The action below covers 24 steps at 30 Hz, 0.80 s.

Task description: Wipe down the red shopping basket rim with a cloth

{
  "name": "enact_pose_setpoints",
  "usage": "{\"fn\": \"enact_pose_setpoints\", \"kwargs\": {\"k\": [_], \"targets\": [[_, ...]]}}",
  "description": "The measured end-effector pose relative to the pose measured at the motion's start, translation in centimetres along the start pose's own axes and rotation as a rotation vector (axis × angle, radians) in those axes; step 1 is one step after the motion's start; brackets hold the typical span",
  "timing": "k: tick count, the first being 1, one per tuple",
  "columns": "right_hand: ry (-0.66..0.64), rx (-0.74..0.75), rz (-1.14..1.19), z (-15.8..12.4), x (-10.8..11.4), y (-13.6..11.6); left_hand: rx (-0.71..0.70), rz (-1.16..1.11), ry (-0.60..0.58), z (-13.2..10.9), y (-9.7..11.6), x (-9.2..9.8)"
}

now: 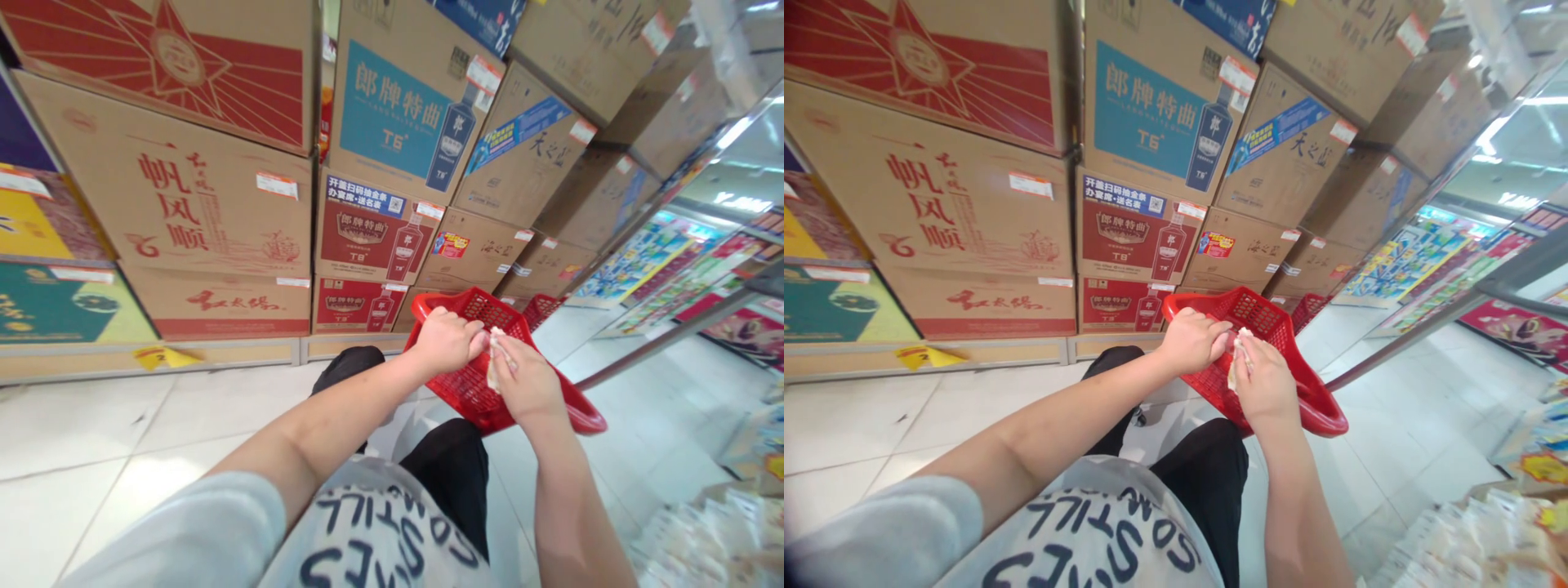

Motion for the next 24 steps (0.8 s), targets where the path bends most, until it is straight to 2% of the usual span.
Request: {"fn": "enact_pose_setpoints", "kwargs": {"k": [2, 5, 6, 11, 16, 22, 24], "targets": [[-0.035, -0.029, -0.004, 0.4, -0.2, 0.1, 0.001, 0.011, 0.002, 0.0, 0.0, 0.0], [-0.07, -0.18, -0.079, 0.4, -0.1, 1.3, -0.003, 0.018, 0.002, 0.1, 0.2, -0.1], [-0.071, -0.188, -0.099, 0.4, 0.0, 1.4, -0.004, 0.015, 0.002, 0.1, 0.4, -0.1], [-0.053, 0.01, -0.043, 0.4, 0.0, 0.0, 0.009, -0.011, -0.005, 0.2, 1.1, -0.3], [-0.033, -0.158, -0.066, 0.3, 0.0, 1.8, 0.003, -0.003, -0.005, 0.2, 1.5, -0.5], [0.02, 0.043, -0.015, -0.6, 0.3, 0.8, -0.003, -0.018, 0.022, 0.4, 1.6, -1.1], [0.005, -0.01, -0.02, -0.7, 0.5, 1.6, -0.005, -0.017, 0.022, 0.6, 1.8, -1.3]]}}
Point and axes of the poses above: each hand's wrist, its own z-axis towards the middle knuckle, its own x-axis out of the back of the hand, y = z × x, the point moved 6 cm from there along z, towards the middle knuckle, and after that the axes turned 10 degrees about -z, right-handed, at the moved point
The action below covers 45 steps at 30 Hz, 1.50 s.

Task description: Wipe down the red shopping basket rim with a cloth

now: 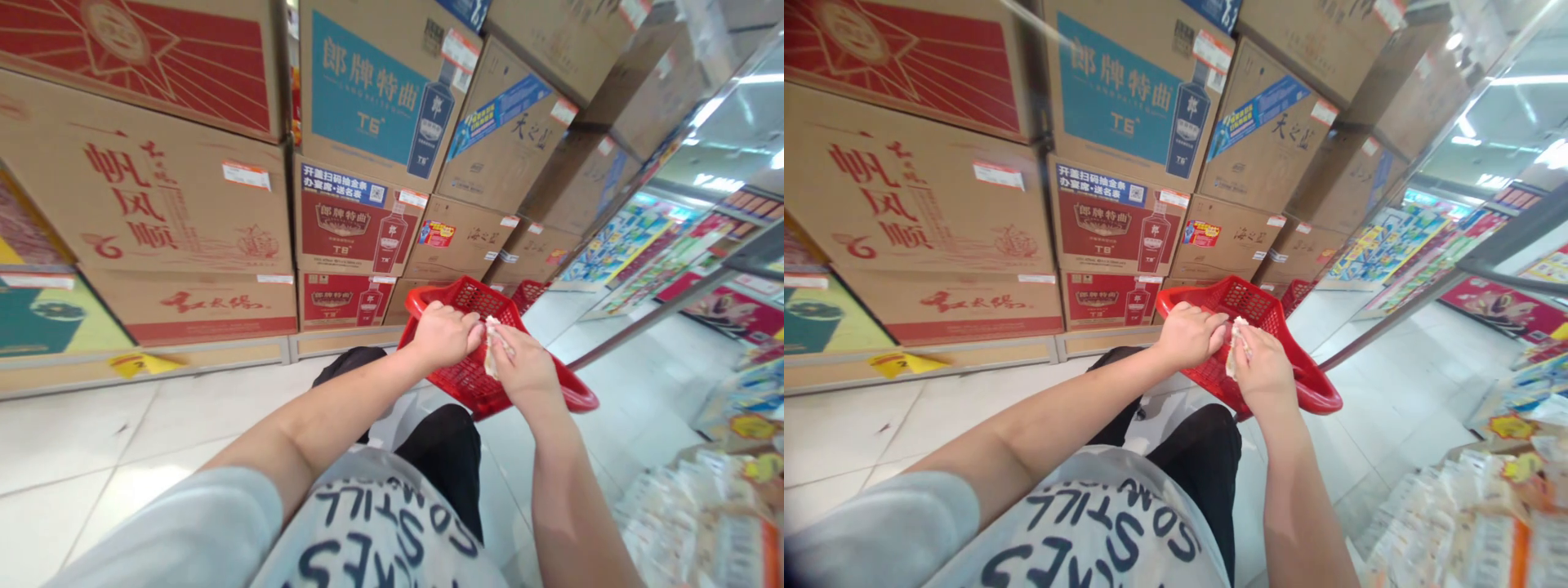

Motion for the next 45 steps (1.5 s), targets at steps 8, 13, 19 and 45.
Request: {"fn": "enact_pose_setpoints", "kwargs": {"k": [8, 13, 19, 45], "targets": [[-0.048, -0.043, 0.022, 0.1, 0.1, 0.4, -0.004, -0.019, -0.023, 0.1, 0.9, -0.3], [-0.027, -0.128, 0.047, 0.5, -0.4, 0.8, -0.012, -0.016, -0.039, -0.1, 0.6, 0.1], [-0.041, -0.028, 0.036, 0.9, 0.0, -0.8, -0.011, -0.013, -0.031, -0.2, 0.2, 0.5], [-0.048, -0.107, -0.008, 0.9, -0.2, -1.0, -0.002, -0.001, -0.084, -0.8, -0.2, 1.6]]}}
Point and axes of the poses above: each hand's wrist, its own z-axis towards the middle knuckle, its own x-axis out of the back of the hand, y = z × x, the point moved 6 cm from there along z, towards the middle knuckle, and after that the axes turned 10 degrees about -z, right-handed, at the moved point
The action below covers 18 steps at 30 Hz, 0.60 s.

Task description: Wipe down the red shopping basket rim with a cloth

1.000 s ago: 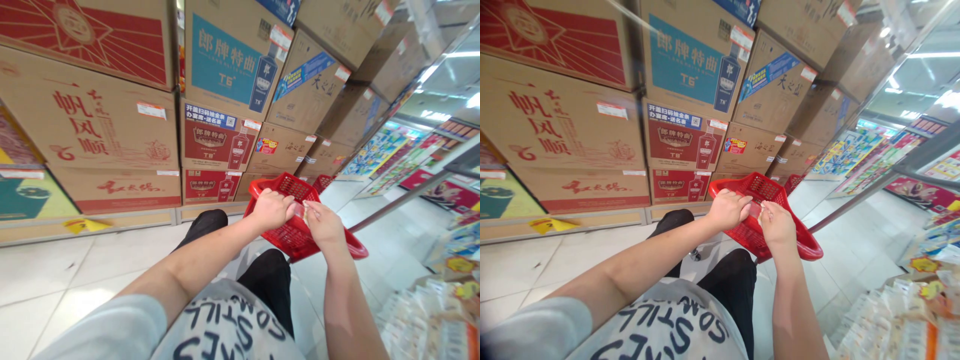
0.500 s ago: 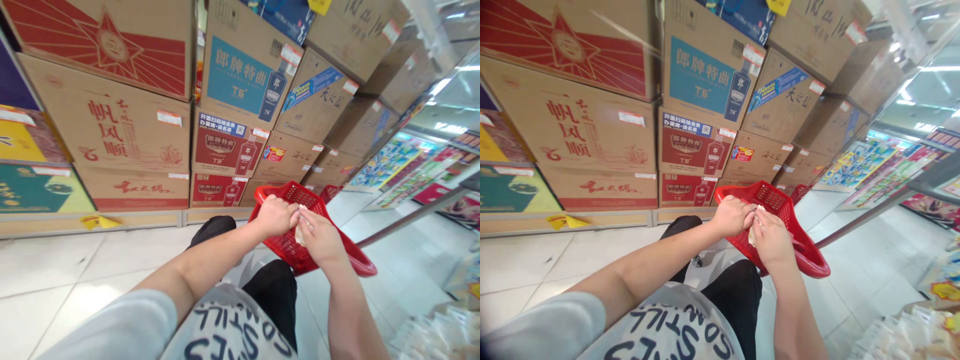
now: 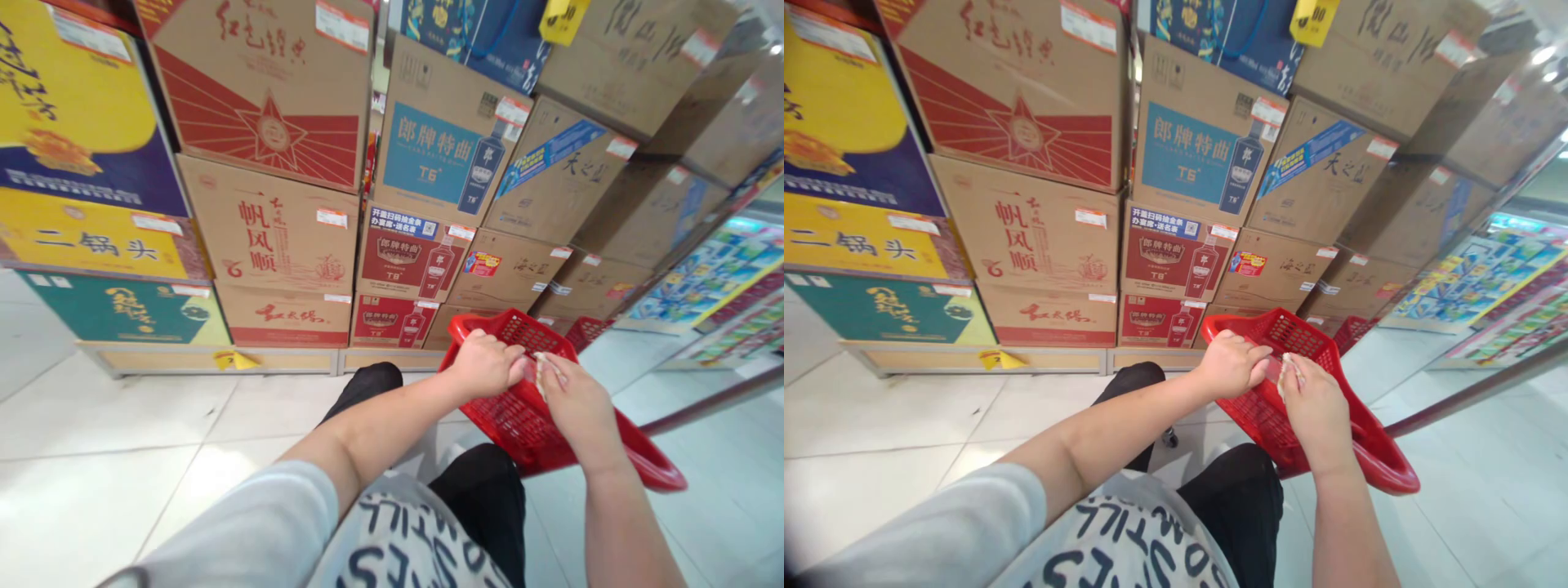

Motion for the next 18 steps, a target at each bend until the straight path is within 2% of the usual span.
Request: {"fn": "enact_pose_setpoints", "kwargs": {"k": [6, 8, 13, 18], "targets": [[0.007, 0.224, 0.024, -0.2, -0.4, -3.5, 0.006, 0.004, 0.026, 0.0, -1.2, 0.1], [0.015, 0.211, -0.015, 0.0, -0.5, -3.0, 0.01, 0.01, 0.046, 0.1, -1.4, 0.0], [-0.044, 0.031, -0.049, 0.4, -0.6, -0.2, 0.0, 0.015, 0.059, 0.2, -1.2, -0.5], [-0.049, 0.19, 0.034, 0.0, -0.5, -1.7, 0.005, 0.007, 0.066, 0.4, -0.9, -0.6]]}}
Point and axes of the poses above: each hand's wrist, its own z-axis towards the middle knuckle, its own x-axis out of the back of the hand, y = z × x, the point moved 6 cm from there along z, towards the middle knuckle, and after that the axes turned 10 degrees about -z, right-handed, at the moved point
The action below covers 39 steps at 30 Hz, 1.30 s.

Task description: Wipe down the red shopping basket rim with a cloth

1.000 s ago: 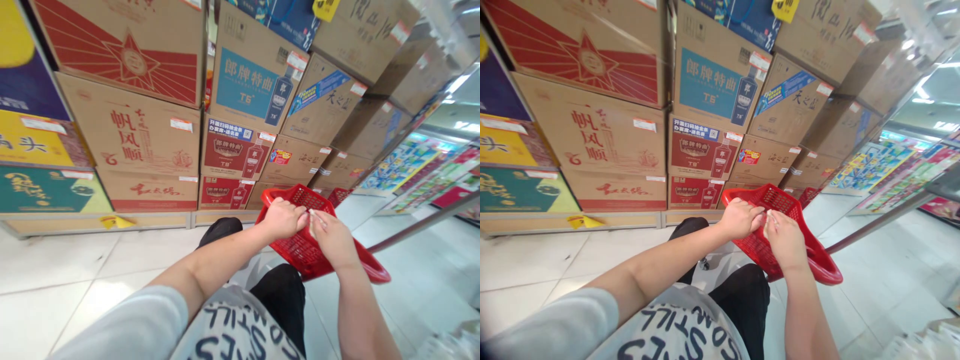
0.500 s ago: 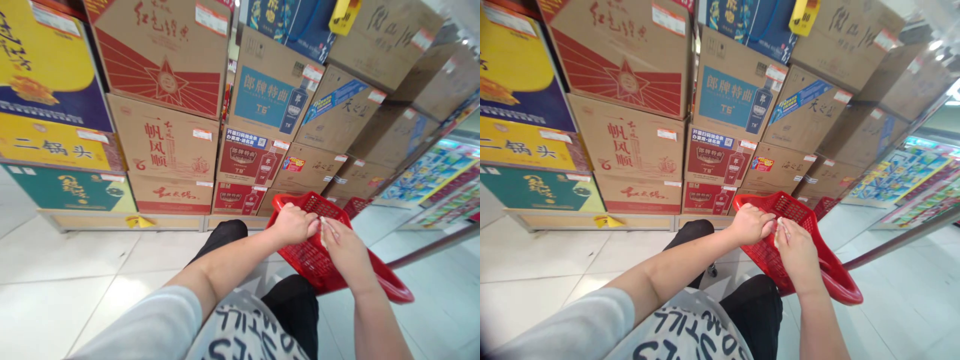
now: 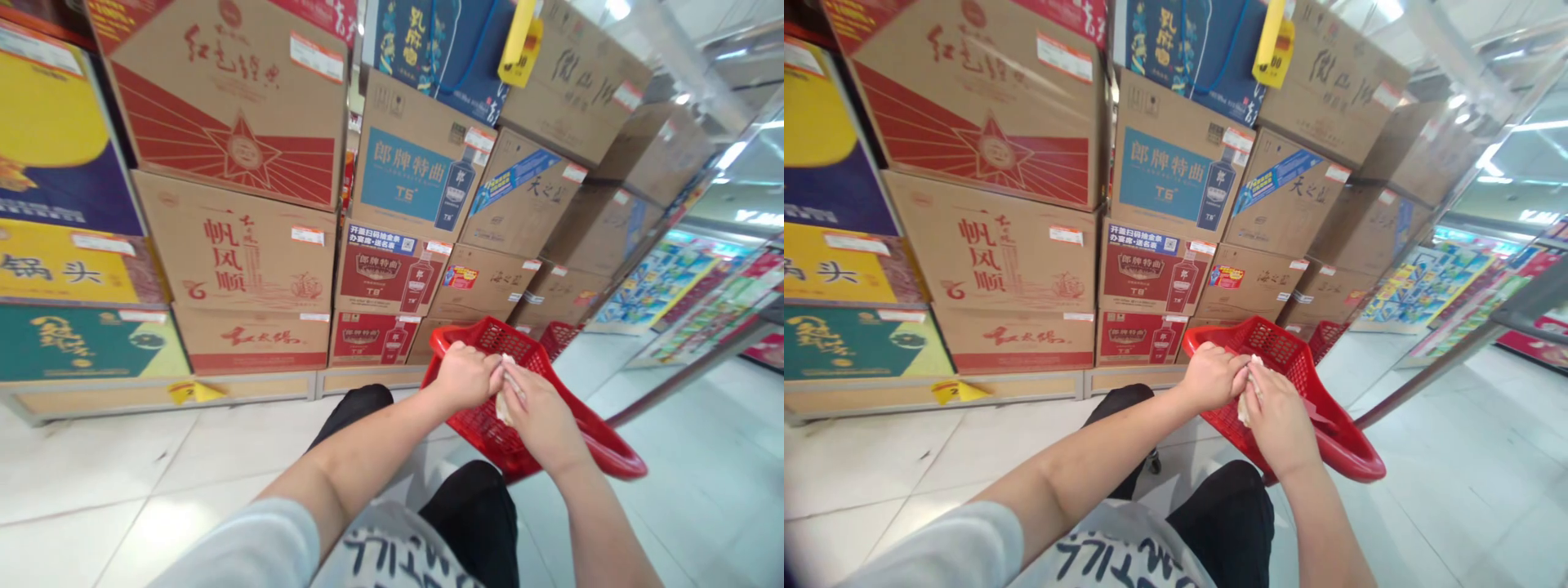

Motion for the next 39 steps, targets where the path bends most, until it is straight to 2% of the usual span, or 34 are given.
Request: {"fn": "enact_pose_setpoints", "kwargs": {"k": [5, 6, 11, 16, 22, 26, 31, 33, 36, 39], "targets": [[0.002, -0.191, -0.033, 0.5, -0.1, 2.0, -0.004, 0.002, 0.002, 0.0, -0.1, -0.1], [0.004, -0.19, -0.038, 0.6, -0.1, 1.9, -0.005, 0.002, 0.004, 0.0, -0.1, -0.1], [0.041, 0.003, 0.023, 0.9, 0.0, -0.4, -0.013, 0.009, 0.001, 0.0, -0.2, -0.2], [0.047, -0.103, -0.065, 0.5, -0.1, 0.5, -0.012, -0.002, 0.006, -0.1, -0.1, -0.2], [0.039, -0.026, -0.124, 0.2, 0.1, 0.5, -0.02, -0.013, 0.007, -0.2, 0.1, -0.1], [0.042, -0.127, -0.153, 0.2, 0.4, 1.3, -0.011, -0.007, -0.008, -0.2, 0.1, -0.1], [0.069, 0.015, -0.111, 0.2, 0.4, 0.0, -0.016, -0.013, 0.007, -0.2, 0.1, 0.1], [0.069, -0.026, -0.107, 0.3, 0.4, 0.7, -0.02, -0.018, 0.013, -0.2, 0.2, 0.2], [0.027, -0.174, -0.131, 0.1, 0.2, 2.3, -0.019, -0.02, 0.022, -0.2, 0.2, 0.2], [0.013, -0.125, -0.114, 0.0, 0.3, 1.4, -0.014, -0.022, 0.023, -0.2, 0.3, 0.2]]}}
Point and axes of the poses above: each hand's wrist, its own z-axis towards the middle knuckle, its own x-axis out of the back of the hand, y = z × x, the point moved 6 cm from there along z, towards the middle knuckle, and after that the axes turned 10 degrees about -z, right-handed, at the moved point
